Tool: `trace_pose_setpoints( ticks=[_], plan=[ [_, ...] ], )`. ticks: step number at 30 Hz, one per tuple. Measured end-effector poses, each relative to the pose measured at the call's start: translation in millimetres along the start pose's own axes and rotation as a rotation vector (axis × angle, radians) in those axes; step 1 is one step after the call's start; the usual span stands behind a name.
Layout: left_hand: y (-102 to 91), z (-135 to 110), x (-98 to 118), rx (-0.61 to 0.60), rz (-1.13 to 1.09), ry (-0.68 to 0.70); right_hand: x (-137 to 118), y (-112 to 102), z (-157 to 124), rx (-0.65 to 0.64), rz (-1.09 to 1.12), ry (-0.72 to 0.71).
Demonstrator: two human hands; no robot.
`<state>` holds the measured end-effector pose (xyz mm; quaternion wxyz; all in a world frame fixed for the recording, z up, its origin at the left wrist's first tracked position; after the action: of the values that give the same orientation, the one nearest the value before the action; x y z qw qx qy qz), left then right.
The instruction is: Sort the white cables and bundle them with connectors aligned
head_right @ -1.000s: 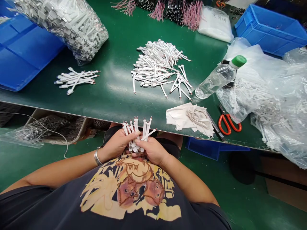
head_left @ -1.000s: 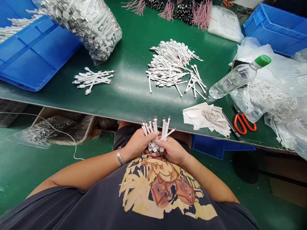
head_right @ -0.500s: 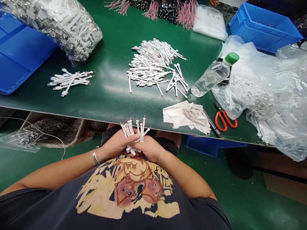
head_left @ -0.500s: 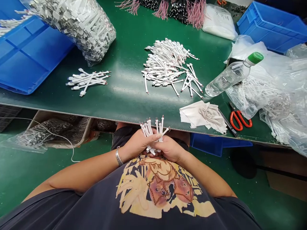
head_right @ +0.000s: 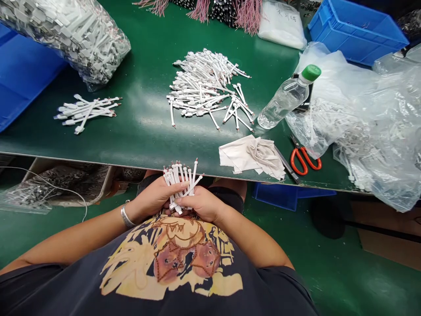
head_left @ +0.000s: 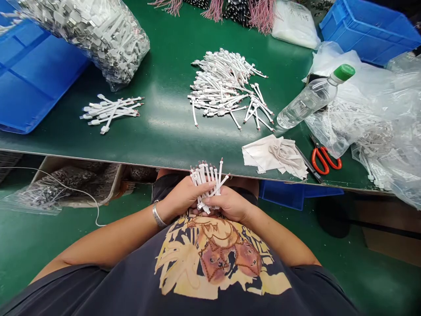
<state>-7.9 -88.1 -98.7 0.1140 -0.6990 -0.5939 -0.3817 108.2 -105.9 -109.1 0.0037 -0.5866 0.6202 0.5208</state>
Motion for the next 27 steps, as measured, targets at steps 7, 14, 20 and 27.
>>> trace_pose_setpoints(
  ticks=[7, 14, 20, 27],
  plan=[
    [2.3, 6.0, 1.0, -0.161, -0.049, -0.082, 0.3, 0.6, 2.0, -0.027, -0.011, 0.073],
    [10.0, 2.9, 10.9, -0.154, -0.097, -0.138, -0.6, 3.9, 2.7, -0.06, -0.075, 0.068],
    [9.7, -7.7, 14.0, -0.18, -0.231, -0.079, -45.5, -7.5, -35.6, -0.133, -0.787, -0.158],
    [12.7, -10.6, 10.6, -0.211, -0.2, -0.142, -87.1, -8.5, -44.3, 0.4, -1.109, -0.525]
  ],
)
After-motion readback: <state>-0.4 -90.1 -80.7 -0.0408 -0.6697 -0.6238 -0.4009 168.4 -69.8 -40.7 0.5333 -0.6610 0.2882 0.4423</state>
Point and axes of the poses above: each hand's wrist, its own z-axis towards the middle knuckle, its own y-axis out of the palm, x = y × z, the point moved 3 cm from there along z, towards the middle knuckle, and after that the axes turned 7 degrees about -y, right-handed, at the moved point
